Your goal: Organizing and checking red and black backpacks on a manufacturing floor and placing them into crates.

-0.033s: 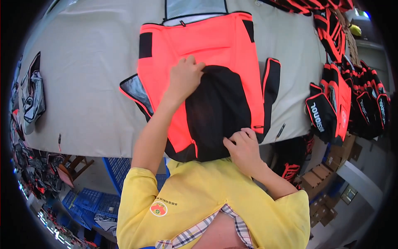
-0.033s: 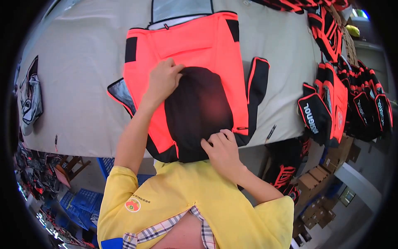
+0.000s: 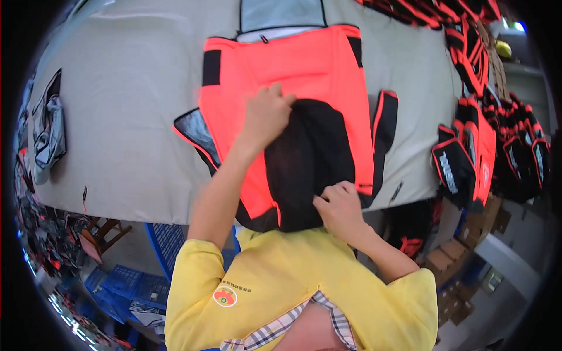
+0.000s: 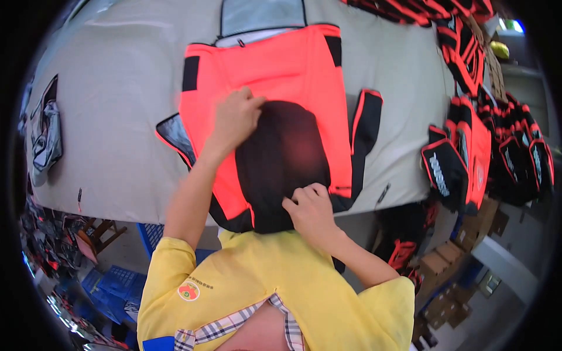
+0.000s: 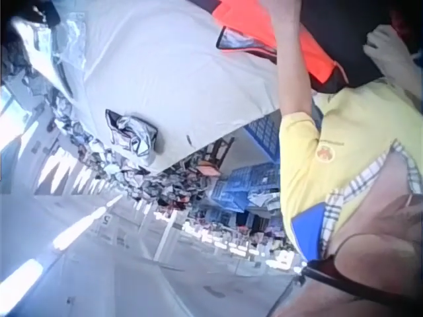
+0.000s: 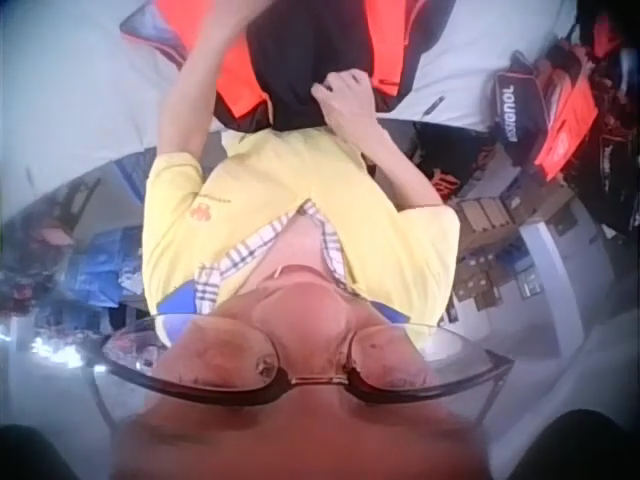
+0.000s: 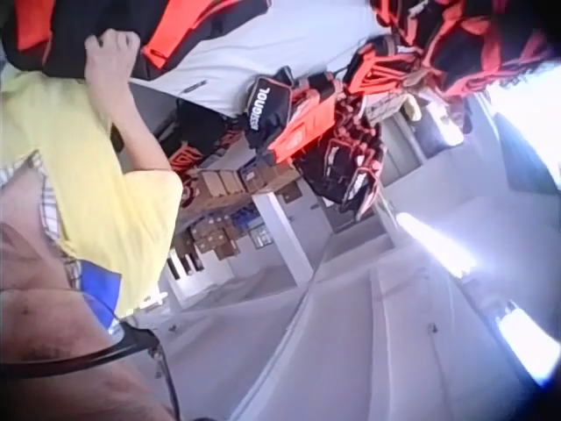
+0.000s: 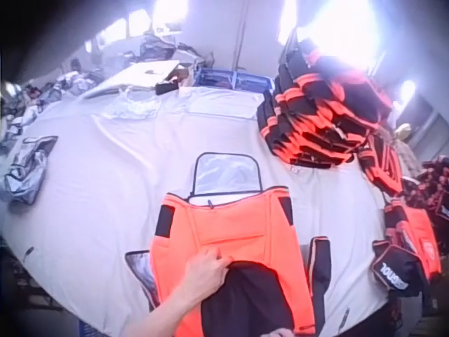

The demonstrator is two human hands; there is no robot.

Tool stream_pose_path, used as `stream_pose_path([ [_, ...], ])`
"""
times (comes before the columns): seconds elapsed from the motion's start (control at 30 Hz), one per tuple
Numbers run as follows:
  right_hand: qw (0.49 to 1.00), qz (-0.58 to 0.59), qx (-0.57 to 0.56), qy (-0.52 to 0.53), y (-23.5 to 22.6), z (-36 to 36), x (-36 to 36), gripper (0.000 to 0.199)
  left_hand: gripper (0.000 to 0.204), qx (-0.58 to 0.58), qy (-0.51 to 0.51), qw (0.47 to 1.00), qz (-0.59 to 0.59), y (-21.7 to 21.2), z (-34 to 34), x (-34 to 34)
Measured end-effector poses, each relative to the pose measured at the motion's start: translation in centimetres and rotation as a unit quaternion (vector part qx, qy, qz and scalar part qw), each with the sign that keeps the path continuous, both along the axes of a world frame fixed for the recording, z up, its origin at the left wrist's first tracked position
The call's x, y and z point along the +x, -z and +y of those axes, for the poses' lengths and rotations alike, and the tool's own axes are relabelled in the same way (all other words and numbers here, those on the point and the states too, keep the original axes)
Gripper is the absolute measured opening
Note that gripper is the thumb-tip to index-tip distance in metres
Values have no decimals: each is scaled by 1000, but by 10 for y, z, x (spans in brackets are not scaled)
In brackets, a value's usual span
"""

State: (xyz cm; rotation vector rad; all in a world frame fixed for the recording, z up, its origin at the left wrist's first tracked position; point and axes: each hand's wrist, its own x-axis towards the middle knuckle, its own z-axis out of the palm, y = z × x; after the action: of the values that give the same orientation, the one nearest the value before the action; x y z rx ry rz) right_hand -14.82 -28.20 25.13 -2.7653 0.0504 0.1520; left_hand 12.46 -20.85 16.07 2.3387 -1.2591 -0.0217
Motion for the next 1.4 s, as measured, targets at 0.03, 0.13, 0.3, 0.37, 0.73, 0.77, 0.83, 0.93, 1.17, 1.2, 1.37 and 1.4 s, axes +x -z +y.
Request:
stream_pose_path([
  [0.03,997,66,28,-35,24,-5,17,14,18,-18,-6,1000,2,-5,1,-5],
  [0.13,947,281,146,-43,106,-37,103,17,23,-44,22,999,-11,-39,-6,-34],
  [0.3,978,112,178,-9,174,-80,145,27,39,-32,-3,999,8,-44,8,-57],
  [0.37,988,100,118,5,175,-89,148,27,58,-39,-23,999,-22,-35,23,-53],
  [0.73,988,-58,-121,69,33,-69,188,58,68,91,-21,994,55,67,48,-66],
  [0.77,989,-55,-118,73,70,-88,183,58,70,81,5,994,71,66,52,-64],
  [0.83,958,-13,-267,105,168,-133,165,65,66,-9,76,993,88,79,84,-33],
  [0.93,969,-38,-196,146,210,-147,147,68,62,367,-71,924,87,45,145,97],
  [1.17,974,-85,-114,174,215,-142,154,62,62,24,-374,917,-140,21,218,228],
  [1.2,969,-89,-126,191,214,-146,150,62,59,29,-335,930,-147,30,176,206],
  [1.37,978,-83,-83,172,218,-131,156,58,58,-62,-248,965,-63,64,69,139],
  [1.4,975,-87,-92,182,217,-132,156,58,53,-83,-213,972,-51,65,45,133],
])
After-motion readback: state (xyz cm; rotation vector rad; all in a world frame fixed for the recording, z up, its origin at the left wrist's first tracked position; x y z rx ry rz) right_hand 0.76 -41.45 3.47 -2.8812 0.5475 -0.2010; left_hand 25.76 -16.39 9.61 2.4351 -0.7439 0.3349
